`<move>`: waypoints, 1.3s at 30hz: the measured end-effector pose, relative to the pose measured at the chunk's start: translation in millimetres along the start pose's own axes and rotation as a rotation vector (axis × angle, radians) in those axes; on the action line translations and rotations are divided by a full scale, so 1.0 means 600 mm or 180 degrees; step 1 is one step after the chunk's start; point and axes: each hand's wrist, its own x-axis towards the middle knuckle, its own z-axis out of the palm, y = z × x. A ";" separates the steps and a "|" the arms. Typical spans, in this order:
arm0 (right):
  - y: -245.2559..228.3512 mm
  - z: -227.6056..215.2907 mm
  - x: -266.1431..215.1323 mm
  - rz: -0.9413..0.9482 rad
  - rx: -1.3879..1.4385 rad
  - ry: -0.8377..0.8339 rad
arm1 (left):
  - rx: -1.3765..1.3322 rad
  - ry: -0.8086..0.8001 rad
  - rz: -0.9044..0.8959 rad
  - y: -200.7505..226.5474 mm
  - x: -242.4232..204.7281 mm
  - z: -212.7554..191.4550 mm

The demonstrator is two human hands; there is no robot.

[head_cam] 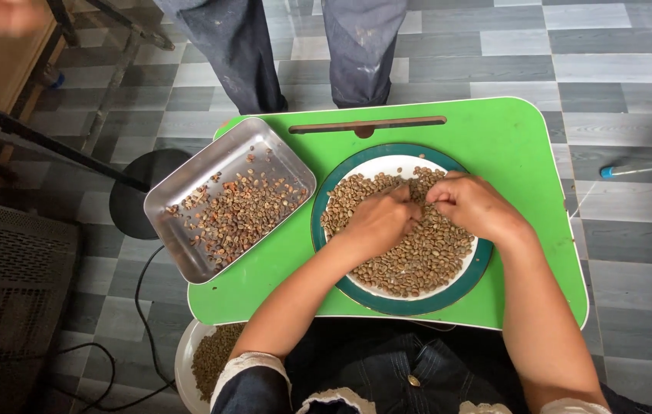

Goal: Manually sorting green coffee beans to remove defects and debris, then pouring them into different containers.

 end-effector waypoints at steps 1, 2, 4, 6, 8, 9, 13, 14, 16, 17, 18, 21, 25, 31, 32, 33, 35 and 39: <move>0.004 0.006 0.006 0.0000 -0.0009 0.0003 | -0.0003 0.0008 0.0003 -0.004 -0.004 -0.004; 0.008 0.011 0.012 -0.0007 -0.0107 -0.0056 | 0.0095 -0.0015 0.0010 -0.007 -0.007 -0.007; 0.013 0.021 0.019 -0.0007 -0.0167 -0.0111 | 0.0210 -0.0073 0.0021 -0.014 -0.019 -0.017; 0.014 0.027 0.018 -0.0050 -0.0282 -0.0078 | -0.0035 -0.0129 -0.0235 -0.019 -0.038 -0.027; 0.006 0.023 0.014 -0.0047 -0.0261 -0.0048 | -0.0269 -0.0006 -0.0285 -0.005 -0.058 -0.069; 0.002 0.017 0.012 -0.0044 -0.0265 -0.0028 | -0.0523 0.0135 -0.0339 0.003 -0.067 -0.091; -0.009 0.019 -0.001 -0.0316 0.0776 0.0515 | -0.1787 0.0782 -0.0539 -0.034 -0.053 -0.041; -0.022 0.023 0.001 -0.0675 0.0901 0.0745 | -0.2892 0.0876 -0.0691 -0.042 -0.042 -0.015; -0.046 0.034 0.008 -0.1036 0.1025 0.0969 | -0.4003 0.0959 -0.0833 -0.057 -0.024 0.022; -0.057 0.041 0.013 -0.1278 0.0916 0.1200 | -0.4585 0.1038 -0.0929 -0.064 -0.016 0.035; -0.067 0.047 0.017 -0.1521 0.0804 0.1429 | -0.5167 0.1115 -0.1023 -0.071 -0.007 0.048; -0.076 0.063 0.021 -0.1486 0.0737 0.1510 | -0.5456 0.1206 -0.1286 -0.090 -0.025 0.055; -0.093 0.054 0.000 -0.1816 0.1010 0.1086 | -0.5112 0.1329 -0.1372 -0.095 -0.065 0.027; -0.088 -0.026 -0.057 -0.0742 0.0575 0.0215 | -0.0897 0.2400 -0.1536 -0.144 -0.184 -0.099; -0.082 -0.029 -0.064 -0.0510 0.0291 -0.0033 | 0.0011 0.2192 -0.1919 -0.156 -0.203 -0.115; -0.076 -0.036 -0.068 -0.0292 -0.0005 -0.0260 | 0.0929 0.1973 -0.2261 -0.170 -0.219 -0.134; -0.121 -0.041 -0.071 -0.0047 -0.0233 -0.0487 | 0.0758 0.2074 -0.1998 -0.137 -0.217 -0.155; -0.174 -0.024 -0.055 0.0091 -0.0577 -0.0784 | -0.0416 0.1949 -0.0948 -0.105 -0.190 -0.114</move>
